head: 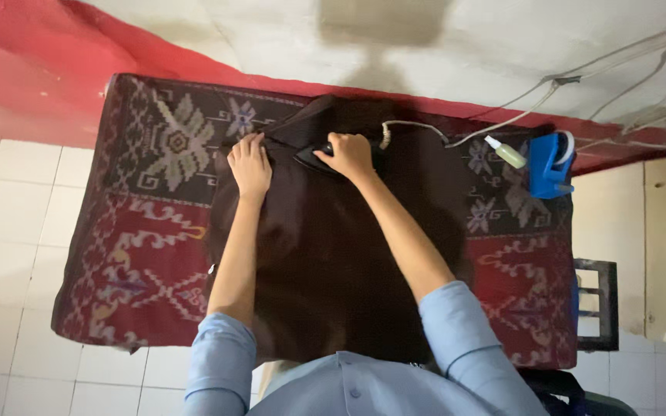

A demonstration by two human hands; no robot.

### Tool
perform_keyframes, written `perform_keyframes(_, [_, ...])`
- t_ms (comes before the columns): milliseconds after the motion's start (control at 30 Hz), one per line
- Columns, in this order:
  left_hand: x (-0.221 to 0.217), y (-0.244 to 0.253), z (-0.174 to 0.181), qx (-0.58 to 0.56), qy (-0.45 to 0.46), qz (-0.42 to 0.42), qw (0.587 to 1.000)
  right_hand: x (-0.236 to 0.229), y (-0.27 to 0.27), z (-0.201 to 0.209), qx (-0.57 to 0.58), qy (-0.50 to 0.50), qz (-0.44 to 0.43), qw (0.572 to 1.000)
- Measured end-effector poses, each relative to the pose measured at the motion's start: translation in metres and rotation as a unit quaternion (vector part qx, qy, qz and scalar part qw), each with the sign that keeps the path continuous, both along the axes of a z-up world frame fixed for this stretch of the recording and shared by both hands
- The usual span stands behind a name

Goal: The person irons a dark-colored garment on a patterned ironing board, using an iron to press different sections of the fabric and smoothing it by hand.

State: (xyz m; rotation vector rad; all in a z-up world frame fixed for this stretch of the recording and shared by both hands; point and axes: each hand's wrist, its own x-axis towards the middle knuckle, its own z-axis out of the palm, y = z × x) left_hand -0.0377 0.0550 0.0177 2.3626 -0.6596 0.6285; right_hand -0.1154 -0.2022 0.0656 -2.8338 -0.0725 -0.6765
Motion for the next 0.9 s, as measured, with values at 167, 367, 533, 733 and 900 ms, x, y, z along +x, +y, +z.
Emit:
perform_keyframes(167, [-0.015,0.015,0.0,0.061,-0.03,0.101,0.993,0.017,0.022,0.003,0.0,0.004,0.022,1.0])
perform_keyframes(367, [0.009,0.061,-0.037,0.072,0.158,0.117,0.978,-0.007,-0.005,0.004,-0.047,-0.013,0.097,0.994])
perform_keyframes(533, [0.032,0.062,-0.052,0.023,0.306,0.149,0.94,-0.018,-0.01,-0.001,-0.038,0.042,-0.003,0.998])
perform_keyframes(733, [0.055,0.062,-0.034,0.098,0.35,0.147,0.92,-0.001,0.025,0.003,-0.046,0.006,0.005,0.999])
perform_keyframes(900, [0.049,0.074,-0.031,0.066,0.341,0.133,0.928,0.001,0.049,-0.002,-0.01,0.029,0.078,0.996])
